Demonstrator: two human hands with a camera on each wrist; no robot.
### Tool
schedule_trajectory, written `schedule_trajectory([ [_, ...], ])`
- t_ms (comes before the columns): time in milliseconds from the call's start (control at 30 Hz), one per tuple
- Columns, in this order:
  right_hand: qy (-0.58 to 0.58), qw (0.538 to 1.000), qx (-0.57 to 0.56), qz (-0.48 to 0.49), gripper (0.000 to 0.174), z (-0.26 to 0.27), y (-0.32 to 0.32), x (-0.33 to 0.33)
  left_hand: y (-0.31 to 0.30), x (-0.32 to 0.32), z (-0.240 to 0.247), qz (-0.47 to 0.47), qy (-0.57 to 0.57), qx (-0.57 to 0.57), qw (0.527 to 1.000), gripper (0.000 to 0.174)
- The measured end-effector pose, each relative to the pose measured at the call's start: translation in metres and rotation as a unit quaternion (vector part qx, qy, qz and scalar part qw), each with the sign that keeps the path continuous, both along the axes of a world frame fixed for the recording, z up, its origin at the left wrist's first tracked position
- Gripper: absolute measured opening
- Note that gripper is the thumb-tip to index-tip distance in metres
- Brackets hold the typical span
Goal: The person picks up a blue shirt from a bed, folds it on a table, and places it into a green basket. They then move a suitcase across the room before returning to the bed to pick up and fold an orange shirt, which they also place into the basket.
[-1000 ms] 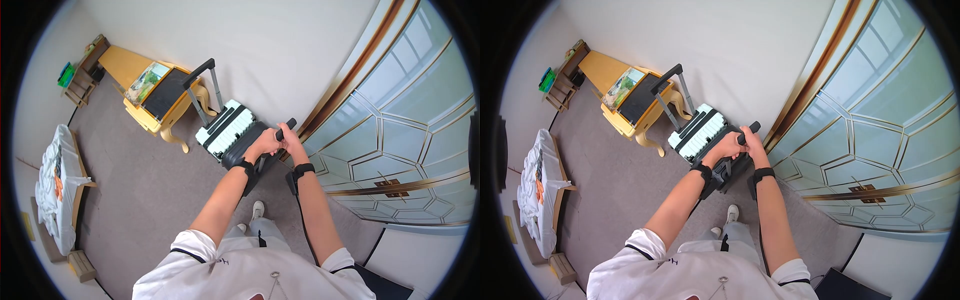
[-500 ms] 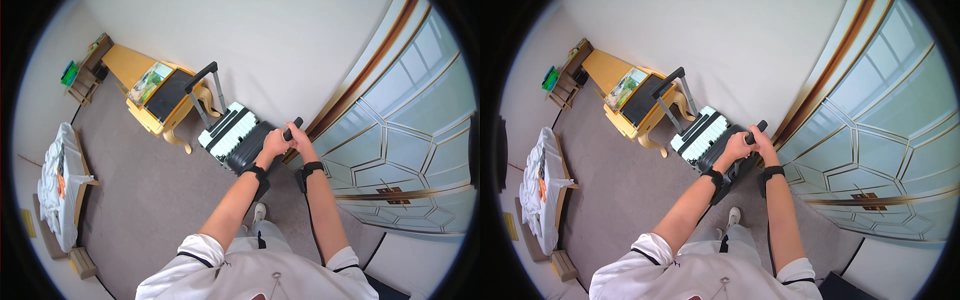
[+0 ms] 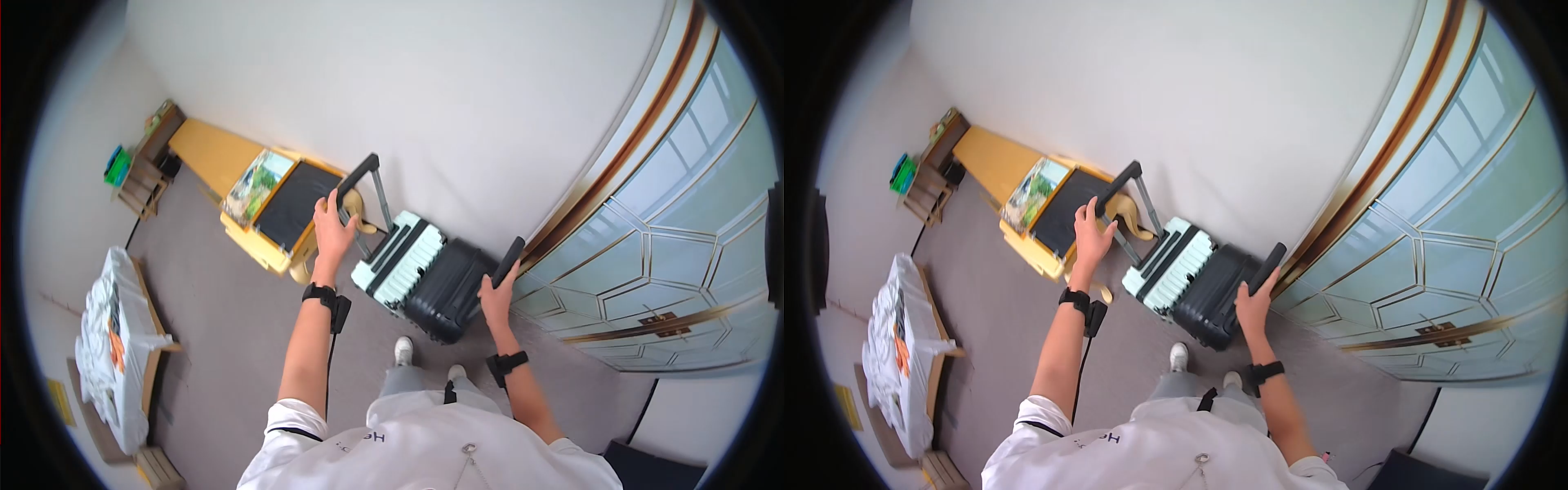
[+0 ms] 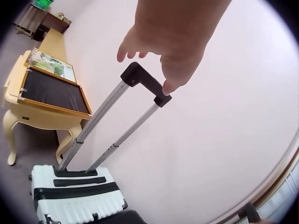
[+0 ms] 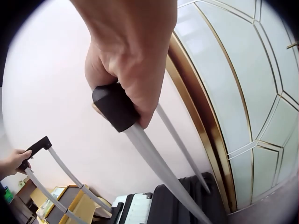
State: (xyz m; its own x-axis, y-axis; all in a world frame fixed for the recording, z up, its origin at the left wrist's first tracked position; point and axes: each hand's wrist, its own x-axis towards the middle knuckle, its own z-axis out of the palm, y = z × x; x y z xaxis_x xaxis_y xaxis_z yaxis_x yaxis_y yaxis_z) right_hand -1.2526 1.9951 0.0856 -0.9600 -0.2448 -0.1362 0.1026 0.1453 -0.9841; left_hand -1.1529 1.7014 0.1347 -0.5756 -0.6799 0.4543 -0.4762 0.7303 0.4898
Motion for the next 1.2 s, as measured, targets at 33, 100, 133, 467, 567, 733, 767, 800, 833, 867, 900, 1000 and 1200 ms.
schedule_trajectory([
  [33, -0.004, 0.999, 0.048, 0.004, 0.078, -0.001, -0.001, -0.004, -0.018, -0.008, -0.004, 0.014, -0.038, -0.016, 0.999, 0.058],
  [100, 0.009, 0.999, 0.049, -0.005, 0.079, -0.007, 0.002, -0.008, -0.049, -0.019, -0.018, 0.014, -0.077, -0.029, 0.997, 0.056],
  [133, 0.002, 0.999, 0.047, 0.017, 0.080, -0.004, 0.004, -0.010, -0.067, -0.026, -0.026, -0.018, -0.063, 0.020, 0.998, 0.049],
  [467, -0.020, 0.992, -0.001, 0.121, 0.085, 0.005, 0.017, -0.025, -0.055, -0.019, -0.021, -0.007, -0.045, 0.011, 0.999, 0.031],
  [567, -0.032, 0.990, 0.018, 0.137, 0.086, 0.011, 0.024, -0.033, -0.047, -0.019, -0.024, 0.043, -0.053, -0.016, 0.998, 0.033],
  [733, -0.058, 0.987, 0.008, 0.151, 0.087, 0.013, 0.035, -0.037, -0.031, -0.008, -0.009, 0.076, -0.059, 0.043, 0.994, 0.041],
  [767, -0.055, 0.987, 0.005, 0.149, 0.087, 0.014, 0.035, -0.037, -0.029, -0.005, -0.009, 0.071, -0.059, 0.041, 0.995, 0.041],
  [800, -0.051, 0.991, -0.006, 0.125, 0.087, 0.013, 0.031, -0.035, -0.030, -0.003, -0.009, 0.065, -0.060, 0.039, 0.995, 0.042],
  [833, -0.049, 0.993, -0.017, 0.102, 0.086, 0.012, 0.028, -0.031, -0.034, -0.001, -0.009, 0.064, -0.060, 0.037, 0.995, 0.042],
  [867, -0.051, 0.993, -0.019, 0.102, 0.086, 0.010, 0.026, -0.028, -0.041, 0.004, -0.010, 0.032, -0.064, 0.046, 0.996, 0.042],
  [900, -0.041, 0.995, -0.031, 0.089, 0.085, 0.008, 0.023, -0.024, -0.049, 0.009, -0.012, 0.002, -0.068, 0.055, 0.996, 0.043],
  [1000, -0.036, 0.995, -0.055, 0.073, 0.085, 0.007, 0.021, -0.017, -0.078, 0.007, -0.016, -0.084, -0.072, 0.059, 0.992, 0.042],
  [1200, -0.046, 0.996, -0.062, 0.050, 0.084, -0.001, 0.030, -0.009, -0.113, -0.012, -0.009, -0.195, -0.079, 0.062, 0.976, 0.043],
])
